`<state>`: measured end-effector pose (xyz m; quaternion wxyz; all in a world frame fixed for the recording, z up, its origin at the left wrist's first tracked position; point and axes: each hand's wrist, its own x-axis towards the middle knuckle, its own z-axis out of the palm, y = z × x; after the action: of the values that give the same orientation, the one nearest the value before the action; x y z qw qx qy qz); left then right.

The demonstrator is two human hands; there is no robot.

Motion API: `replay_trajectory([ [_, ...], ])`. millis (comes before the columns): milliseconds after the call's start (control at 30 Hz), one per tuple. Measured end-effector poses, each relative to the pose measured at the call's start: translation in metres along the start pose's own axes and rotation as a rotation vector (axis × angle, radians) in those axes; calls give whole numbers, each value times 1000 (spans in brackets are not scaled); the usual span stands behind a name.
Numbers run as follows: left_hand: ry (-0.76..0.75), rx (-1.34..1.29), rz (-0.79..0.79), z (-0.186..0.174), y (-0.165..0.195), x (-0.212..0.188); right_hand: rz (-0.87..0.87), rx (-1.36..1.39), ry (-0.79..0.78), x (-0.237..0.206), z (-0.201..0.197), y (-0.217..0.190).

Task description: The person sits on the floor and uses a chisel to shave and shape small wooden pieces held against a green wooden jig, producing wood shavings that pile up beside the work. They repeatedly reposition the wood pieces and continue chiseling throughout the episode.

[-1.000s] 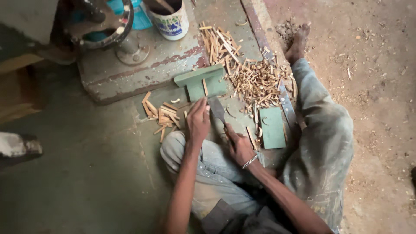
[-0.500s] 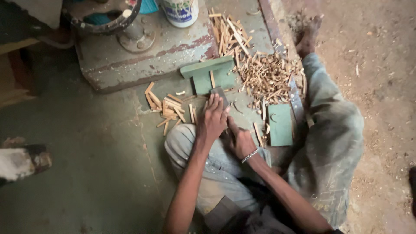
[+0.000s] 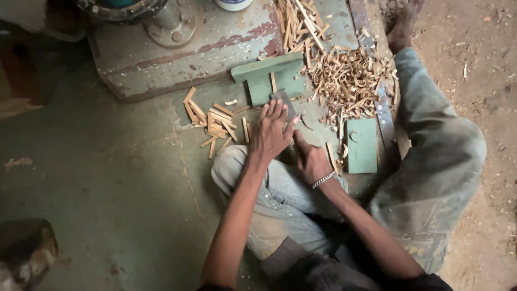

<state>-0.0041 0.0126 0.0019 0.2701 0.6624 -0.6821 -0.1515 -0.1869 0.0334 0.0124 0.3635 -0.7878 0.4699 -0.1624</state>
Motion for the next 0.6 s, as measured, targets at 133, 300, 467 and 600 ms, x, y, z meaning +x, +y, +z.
replay_trajectory([
  [133, -19, 10, -4, 1, -6, 5, 7, -2, 16, 6, 2, -1],
  [300, -37, 37, 38, 1, -17, 18, 29, -56, 15, 19, 3, -2],
  [467, -68, 6, 5, -2, -21, 23, -62, 71, 83, 22, 3, -4],
  [600, -21, -18, -123, 0, -20, 34, 83, 11, 61, 51, 11, -11],
])
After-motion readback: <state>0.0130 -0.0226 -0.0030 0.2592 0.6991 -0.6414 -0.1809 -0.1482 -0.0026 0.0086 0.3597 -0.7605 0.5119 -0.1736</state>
